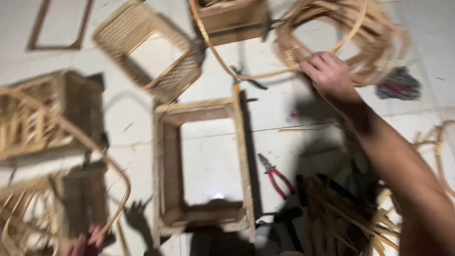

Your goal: The person weaves a rattan strip around a rectangular wooden basket frame. They bend and press the strip into place along the frame edges, then use scissors to trim the excess strip. The process is repeated with additional strips to build up the basket sides.

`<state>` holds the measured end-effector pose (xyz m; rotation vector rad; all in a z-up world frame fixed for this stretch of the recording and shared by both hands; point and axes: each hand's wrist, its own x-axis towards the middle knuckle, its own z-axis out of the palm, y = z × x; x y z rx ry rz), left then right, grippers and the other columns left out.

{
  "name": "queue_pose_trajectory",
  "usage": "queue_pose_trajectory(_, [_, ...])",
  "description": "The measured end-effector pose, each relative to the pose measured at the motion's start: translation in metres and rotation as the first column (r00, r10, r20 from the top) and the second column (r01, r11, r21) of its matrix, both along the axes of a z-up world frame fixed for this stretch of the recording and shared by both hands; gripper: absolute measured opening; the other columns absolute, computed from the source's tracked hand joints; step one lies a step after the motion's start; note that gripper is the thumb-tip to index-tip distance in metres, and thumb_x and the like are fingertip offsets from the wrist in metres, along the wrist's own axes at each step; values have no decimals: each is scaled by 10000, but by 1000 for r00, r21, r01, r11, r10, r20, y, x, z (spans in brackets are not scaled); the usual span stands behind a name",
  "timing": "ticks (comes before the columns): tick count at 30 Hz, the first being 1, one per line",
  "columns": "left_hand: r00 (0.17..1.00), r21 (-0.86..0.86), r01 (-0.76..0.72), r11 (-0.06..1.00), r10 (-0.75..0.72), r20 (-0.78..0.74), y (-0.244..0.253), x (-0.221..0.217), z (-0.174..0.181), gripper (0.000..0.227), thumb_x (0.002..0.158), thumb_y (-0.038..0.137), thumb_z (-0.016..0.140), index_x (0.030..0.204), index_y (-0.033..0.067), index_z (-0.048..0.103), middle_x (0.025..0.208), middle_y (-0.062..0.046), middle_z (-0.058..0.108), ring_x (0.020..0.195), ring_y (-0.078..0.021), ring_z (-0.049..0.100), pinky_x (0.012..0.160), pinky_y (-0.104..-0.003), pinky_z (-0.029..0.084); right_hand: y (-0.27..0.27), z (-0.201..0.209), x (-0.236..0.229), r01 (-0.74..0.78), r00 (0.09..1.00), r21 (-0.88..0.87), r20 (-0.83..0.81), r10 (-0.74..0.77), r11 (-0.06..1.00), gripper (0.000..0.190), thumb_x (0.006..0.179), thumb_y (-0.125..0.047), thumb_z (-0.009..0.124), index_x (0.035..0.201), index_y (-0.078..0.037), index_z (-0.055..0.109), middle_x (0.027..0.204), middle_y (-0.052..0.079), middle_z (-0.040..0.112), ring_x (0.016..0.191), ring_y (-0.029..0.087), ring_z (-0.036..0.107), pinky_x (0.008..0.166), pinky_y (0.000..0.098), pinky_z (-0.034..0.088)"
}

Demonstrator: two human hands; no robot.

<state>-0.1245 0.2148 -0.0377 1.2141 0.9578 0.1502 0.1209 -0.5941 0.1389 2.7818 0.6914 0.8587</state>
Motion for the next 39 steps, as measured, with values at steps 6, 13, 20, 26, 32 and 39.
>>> queue_pose_trajectory(6, [970, 0, 143, 990, -140, 197, 90, 0, -17, 194, 1143, 112, 535, 1111, 42, 714, 1129, -198, 687, 936, -270, 670, 752, -358, 539, 79, -28, -39, -206, 828, 399, -416, 376, 893, 235, 926, -140, 706, 1157, -105, 676, 1068, 63, 678, 1047, 247, 660, 881, 354, 551])
queue_pose_trajectory(13, [998, 513, 57, 856, -62, -8, 154, 29, 21, 343, 1012, 130, 660, 1278, -55, 546, 1166, -264, 651, 1039, -376, 643, 871, -471, 565, 152, -81, -75, 155, 490, 450, -808, 327, 879, 385, 952, -201, 624, 1331, -136, 630, 1307, 69, 694, 1224, 221, 659, 1057, 341, 515])
queue_pose_trajectory(20, [886, 902, 21, 430, -426, 182, 6, 41, 77, 510, 1053, 193, 699, 1487, 18, 496, 1515, -256, 479, 1310, -366, 601, 1125, -461, 534, 180, -56, -89, -73, 775, 62, -625, 96, 995, 539, 875, -259, 647, 1395, -125, 606, 1559, 103, 525, 1438, 322, 434, 1215, 409, 368])
queue_pose_trajectory(26, [370, 893, 441, -92, -887, -274, -172, 60, 97, 622, 934, 358, 705, 1456, 47, 571, 1442, -194, 542, 1416, -353, 429, 1185, -592, 306, 225, -25, -96, 497, 280, -199, -884, -373, 845, 793, 1012, -410, 591, 1676, -122, 268, 1337, 259, 632, 999, 426, 738, 819, 517, 608])
queue_pose_trajectory(32, [160, 881, 428, -200, -943, -292, -189, 75, 71, 701, 822, 598, 711, 1215, 16, 720, 1585, -275, 366, 1498, -423, 247, 1168, -679, 172, 241, -51, -101, 517, 473, -5, -832, -291, 856, 923, 899, -685, 630, 1406, 54, 407, 1059, 319, 705, 1069, 446, 683, 968, 481, 510])
queue_pose_trajectory(39, [73, 918, 329, -222, -963, -259, -198, 68, 60, 564, 821, 611, 683, 858, 60, 799, 1372, -109, 660, 1499, -304, 394, 1255, -668, 174, 223, -67, -88, 674, 372, -26, -852, -369, 738, 504, 1010, -282, 464, 1396, 42, 456, 872, 249, 716, 736, 371, 713, 723, 517, 595])
